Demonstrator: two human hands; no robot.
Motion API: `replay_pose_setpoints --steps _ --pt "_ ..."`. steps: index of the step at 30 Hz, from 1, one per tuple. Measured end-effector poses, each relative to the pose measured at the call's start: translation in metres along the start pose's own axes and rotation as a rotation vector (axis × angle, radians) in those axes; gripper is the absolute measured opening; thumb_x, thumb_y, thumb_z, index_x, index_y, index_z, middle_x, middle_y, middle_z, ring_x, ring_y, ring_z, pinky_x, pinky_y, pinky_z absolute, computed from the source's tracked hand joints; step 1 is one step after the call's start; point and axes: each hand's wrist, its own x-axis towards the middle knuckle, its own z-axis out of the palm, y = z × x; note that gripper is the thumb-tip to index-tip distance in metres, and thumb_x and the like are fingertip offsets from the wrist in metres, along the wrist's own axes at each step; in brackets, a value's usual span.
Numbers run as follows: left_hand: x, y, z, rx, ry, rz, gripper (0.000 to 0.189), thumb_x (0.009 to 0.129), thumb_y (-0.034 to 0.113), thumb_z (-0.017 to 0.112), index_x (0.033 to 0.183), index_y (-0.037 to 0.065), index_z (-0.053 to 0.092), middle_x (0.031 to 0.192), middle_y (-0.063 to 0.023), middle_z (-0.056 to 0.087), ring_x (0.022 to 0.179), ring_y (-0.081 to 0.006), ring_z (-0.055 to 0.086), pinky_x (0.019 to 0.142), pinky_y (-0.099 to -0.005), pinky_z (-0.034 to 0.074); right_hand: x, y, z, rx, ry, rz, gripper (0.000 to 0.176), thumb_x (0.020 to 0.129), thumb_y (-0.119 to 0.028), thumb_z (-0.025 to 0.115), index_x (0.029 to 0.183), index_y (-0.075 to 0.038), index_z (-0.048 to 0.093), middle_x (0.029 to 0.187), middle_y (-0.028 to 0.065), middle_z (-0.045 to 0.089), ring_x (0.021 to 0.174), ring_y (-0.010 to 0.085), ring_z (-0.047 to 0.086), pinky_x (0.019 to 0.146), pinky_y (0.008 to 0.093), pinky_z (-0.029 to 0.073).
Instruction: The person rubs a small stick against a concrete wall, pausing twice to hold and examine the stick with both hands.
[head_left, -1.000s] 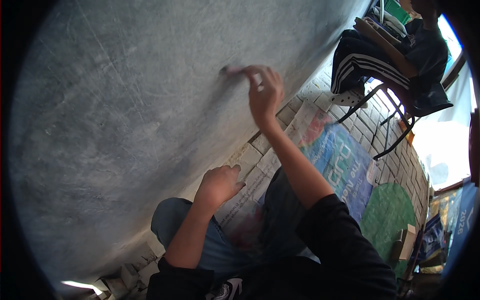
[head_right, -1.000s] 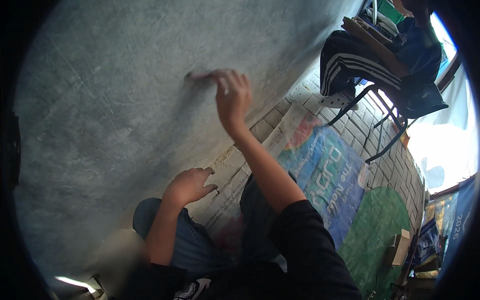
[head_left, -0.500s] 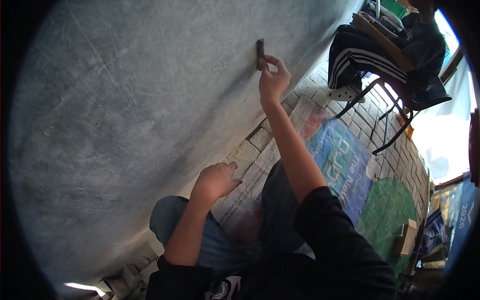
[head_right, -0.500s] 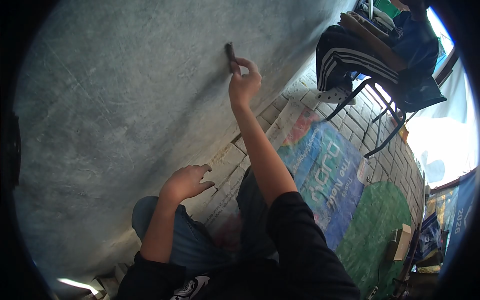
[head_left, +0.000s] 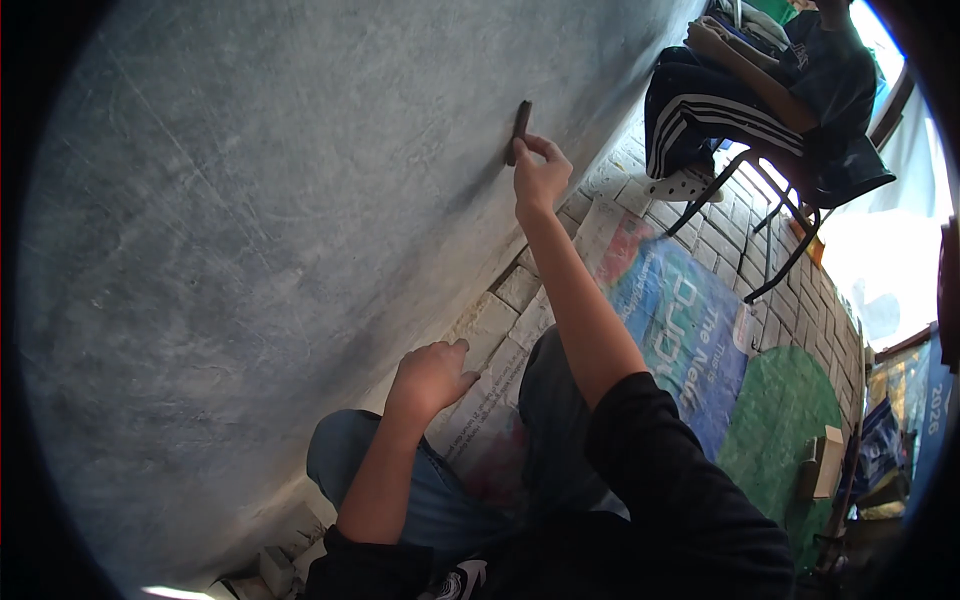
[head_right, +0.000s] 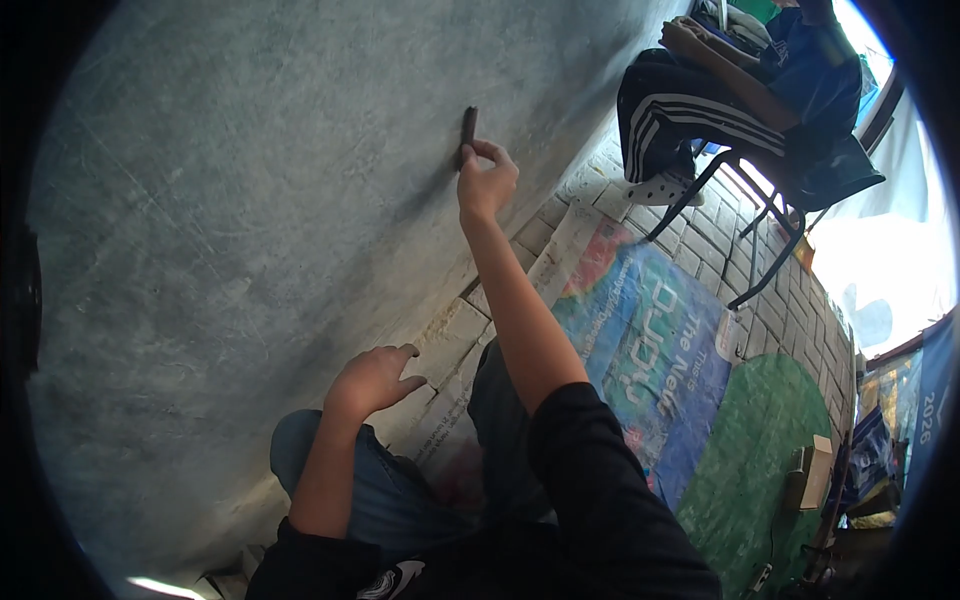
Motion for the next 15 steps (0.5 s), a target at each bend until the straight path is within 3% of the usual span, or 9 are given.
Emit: replay_pose_setpoints --steps 5,7,8,10,14,15 --pt "-0.001 -0.002 0.002 -0.060 0.007 0.044 0.045 0.077 0.035 0.061 0.111 0.006 0.054 0.093 -0.0161 0.063 0.090 -0.0299 0.059 0.079 -0.0383 0.046 -0.019 -0.009 -0.010 0.034 -0.193 0.063 0.019 0.072 -0.010 0.067 0.088 0.001 0.066 0.082 0.0073 0.064 0.076 0.0106 0.055 0.069 0.0239 0.042" --pt "0.003 -0.003 -0.001 0.008 -0.014 -0.023 0.045 0.077 0.034 0.061 0.111 0.006 0.054 0.093 -0.0167 0.063 0.090 -0.0301 0.059 0.079 -0.0383 0.046 0.003 0.015 -0.006 0.065 -0.126 0.319 0.015 0.075 -0.010 0.064 0.088 -0.002 0.066 0.088 0.0112 0.065 0.081 0.0157 0.060 0.073 0.0284 0.044" --pt "0.002 -0.005 0.000 0.012 -0.018 -0.024 0.045 0.077 0.034 0.061 0.111 0.006 0.054 0.093 -0.0167 0.063 0.090 -0.0301 0.059 0.079 -0.0383 0.046 0.007 0.024 -0.006 0.067 -0.123 0.323 0.015 0.075 -0.010 0.064 0.088 -0.002 0.066 0.088 0.0112 0.065 0.081 0.0157 0.060 0.073 0.0284 0.044" --pt "0.001 -0.011 0.003 -0.113 0.076 0.069 0.036 0.076 0.033 0.060 0.097 0.003 0.057 0.090 -0.0180 0.062 0.087 -0.0334 0.059 0.076 -0.0418 0.047 0.011 0.036 -0.005 0.259 -0.096 0.470 0.018 0.076 -0.010 0.064 0.092 -0.001 0.065 0.088 0.0090 0.065 0.079 0.0150 0.059 0.073 0.0274 0.045" --pt "-0.002 -0.014 0.001 -0.077 0.047 0.007 0.037 0.076 0.034 0.060 0.097 0.003 0.057 0.091 -0.0179 0.062 0.087 -0.0333 0.059 0.076 -0.0415 0.047 0.018 0.037 -0.004 0.211 -0.047 0.342 0.021 0.076 -0.009 0.066 0.095 -0.001 0.064 0.086 0.0073 0.065 0.078 0.0140 0.058 0.072 0.0269 0.044" --pt "-0.001 -0.013 -0.001 -0.063 0.029 -0.014 0.040 0.077 0.034 0.061 0.104 0.004 0.056 0.093 -0.0176 0.062 0.089 -0.0321 0.059 0.078 -0.0399 0.046 0.018 0.037 -0.004 0.202 -0.065 0.327 0.021 0.075 -0.009 0.066 0.094 -0.001 0.064 0.085 0.0068 0.064 0.077 0.0132 0.058 0.072 0.0265 0.044"
